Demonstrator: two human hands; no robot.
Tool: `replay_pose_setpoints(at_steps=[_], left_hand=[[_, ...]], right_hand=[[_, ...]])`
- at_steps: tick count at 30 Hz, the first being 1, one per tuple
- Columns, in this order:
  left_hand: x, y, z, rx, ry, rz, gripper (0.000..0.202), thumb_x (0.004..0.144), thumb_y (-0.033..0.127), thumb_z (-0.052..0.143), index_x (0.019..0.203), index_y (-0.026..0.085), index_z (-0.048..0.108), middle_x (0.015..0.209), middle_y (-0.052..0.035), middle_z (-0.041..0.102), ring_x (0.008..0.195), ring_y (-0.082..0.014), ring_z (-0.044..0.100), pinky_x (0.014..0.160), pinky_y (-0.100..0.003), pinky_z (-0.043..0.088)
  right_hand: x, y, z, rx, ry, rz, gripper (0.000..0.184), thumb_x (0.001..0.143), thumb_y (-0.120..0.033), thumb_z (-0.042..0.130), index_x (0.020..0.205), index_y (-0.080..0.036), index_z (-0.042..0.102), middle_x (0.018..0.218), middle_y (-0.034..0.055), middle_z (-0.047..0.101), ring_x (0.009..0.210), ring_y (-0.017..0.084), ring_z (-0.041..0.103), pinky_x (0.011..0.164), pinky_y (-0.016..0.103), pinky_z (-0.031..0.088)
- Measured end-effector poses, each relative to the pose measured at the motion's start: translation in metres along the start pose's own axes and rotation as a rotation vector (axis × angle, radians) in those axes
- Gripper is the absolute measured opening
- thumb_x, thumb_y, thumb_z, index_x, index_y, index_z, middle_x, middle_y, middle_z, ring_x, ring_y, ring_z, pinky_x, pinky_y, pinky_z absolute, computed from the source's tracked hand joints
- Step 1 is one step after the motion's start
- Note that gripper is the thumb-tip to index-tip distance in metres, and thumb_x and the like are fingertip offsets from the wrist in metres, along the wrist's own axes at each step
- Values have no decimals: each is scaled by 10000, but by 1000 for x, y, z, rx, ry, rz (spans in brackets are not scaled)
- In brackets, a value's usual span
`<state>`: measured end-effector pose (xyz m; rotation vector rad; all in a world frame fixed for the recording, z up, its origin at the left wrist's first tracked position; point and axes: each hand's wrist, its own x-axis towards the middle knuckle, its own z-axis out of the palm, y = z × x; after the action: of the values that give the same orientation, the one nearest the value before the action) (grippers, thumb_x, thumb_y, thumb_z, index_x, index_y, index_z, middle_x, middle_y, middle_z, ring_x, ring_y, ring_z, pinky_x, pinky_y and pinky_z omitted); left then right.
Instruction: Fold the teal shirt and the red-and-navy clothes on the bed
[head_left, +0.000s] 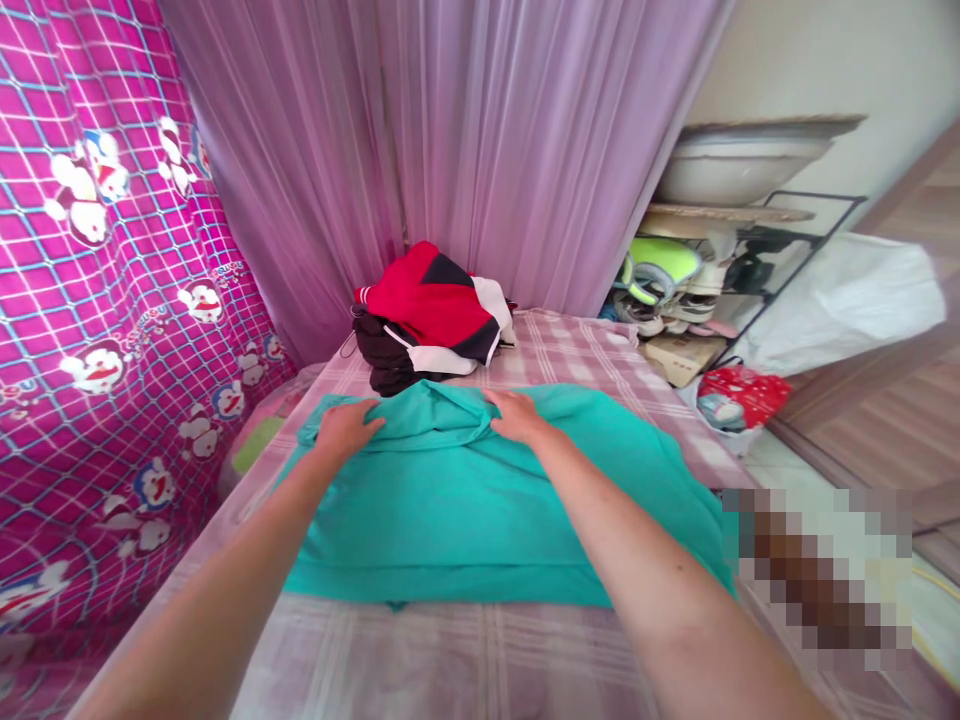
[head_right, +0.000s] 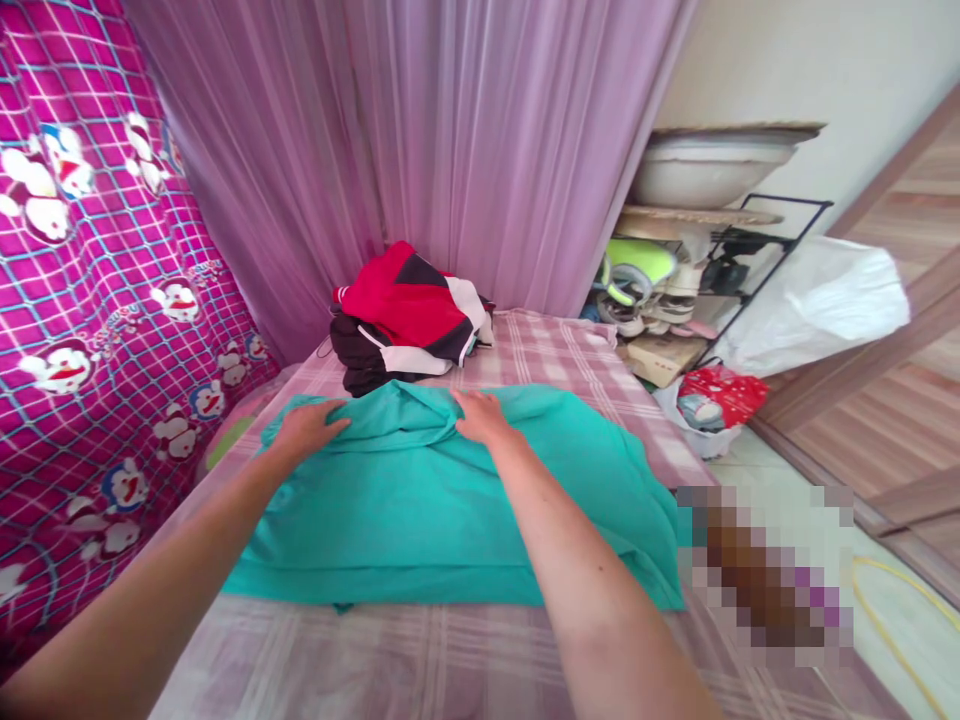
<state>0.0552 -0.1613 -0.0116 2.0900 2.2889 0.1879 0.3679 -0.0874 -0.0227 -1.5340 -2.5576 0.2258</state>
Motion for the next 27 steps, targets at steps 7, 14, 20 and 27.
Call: replay_pose_setpoints(at_steps=[7, 14, 20, 27], left_hand=[[-11, -10, 5, -219, 275, 105, 318, 827, 254, 458, 1053, 215, 678, 1085, -57, 746, 1044, -226, 652, 962, -364, 474], [-63, -34, 32, -203, 203, 236, 336, 850, 249, 425, 1096, 243, 653, 1231, -61, 707, 1181, -249, 616, 1127, -526, 345], [-71, -7, 19, -87, 255, 255, 553, 884, 327, 479, 1431, 251, 466, 1436, -107, 560, 1320, -300, 502, 1126, -562, 335], [-79, 101, 14, -46, 230, 464, 445, 969, 378, 435, 1395, 290, 528, 1092, -74, 718, 1002, -253, 644, 905, -416, 496]], right_hand=[[-44, -2, 0, 10, 246, -34, 268, 874, -163, 520, 1042, -200, 725, 1077, 83, 724, 1094, 242, 585, 992, 375, 387], [-128, 25, 9, -11, 315, -49, 334, 827, -72, 464, 924, -241, 734, 1007, 39, 732, 1016, 216, 595, 1009, 366, 369], [-81, 57, -10, -110, 333, 92, 547, 832, -96, 455, 1348, -214, 594, 1409, 96, 578, 1295, 273, 474, 1088, 439, 336], [-24, 112, -28, -125, 171, 362, 528, 985, -392, 379, 1469, -192, 456, 1504, 161, 472, 1384, 325, 401, 1094, 563, 318]])
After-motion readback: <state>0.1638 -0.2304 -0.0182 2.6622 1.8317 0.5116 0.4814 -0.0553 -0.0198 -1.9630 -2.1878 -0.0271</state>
